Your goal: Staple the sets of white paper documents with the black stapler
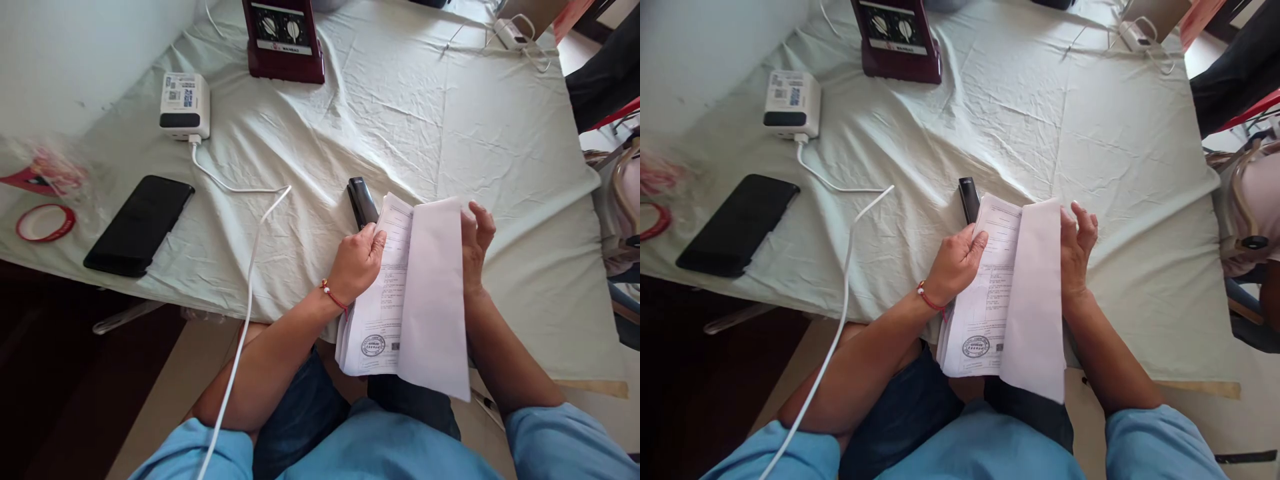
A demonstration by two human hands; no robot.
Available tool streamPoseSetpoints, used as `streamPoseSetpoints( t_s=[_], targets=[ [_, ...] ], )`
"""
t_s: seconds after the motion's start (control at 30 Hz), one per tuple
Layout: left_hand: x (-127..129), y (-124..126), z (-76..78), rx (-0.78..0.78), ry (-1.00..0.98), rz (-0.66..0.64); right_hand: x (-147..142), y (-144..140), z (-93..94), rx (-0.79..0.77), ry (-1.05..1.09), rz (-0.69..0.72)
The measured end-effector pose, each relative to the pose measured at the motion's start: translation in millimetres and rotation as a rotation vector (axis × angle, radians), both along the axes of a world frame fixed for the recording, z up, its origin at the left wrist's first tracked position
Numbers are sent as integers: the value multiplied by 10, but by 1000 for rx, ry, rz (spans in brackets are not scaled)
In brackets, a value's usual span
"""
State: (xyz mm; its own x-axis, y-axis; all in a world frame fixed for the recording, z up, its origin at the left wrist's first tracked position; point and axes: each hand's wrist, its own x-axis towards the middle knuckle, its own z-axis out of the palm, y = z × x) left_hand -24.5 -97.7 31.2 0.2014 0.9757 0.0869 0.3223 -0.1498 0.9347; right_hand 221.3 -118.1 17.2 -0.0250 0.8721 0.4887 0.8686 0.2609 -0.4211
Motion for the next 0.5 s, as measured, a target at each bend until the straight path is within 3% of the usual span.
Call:
streamPoseSetpoints(
  t_s=[0.1,0.2,0.27,0.5],
  targets=[
    [0,9,-34,-43,-5,-22,-16,-30,-2,36,-3,72],
    [-7,15,-75,-76,-27,-43,-89,-47,-5,-38,-50,346],
    [-17,21,-103,-90,-46,-40,-155,-51,-15,-69,-150,441],
    [-32,49,-135,-101,-35,-35,-282,-72,-107,-112,-367,473]
  ],
)
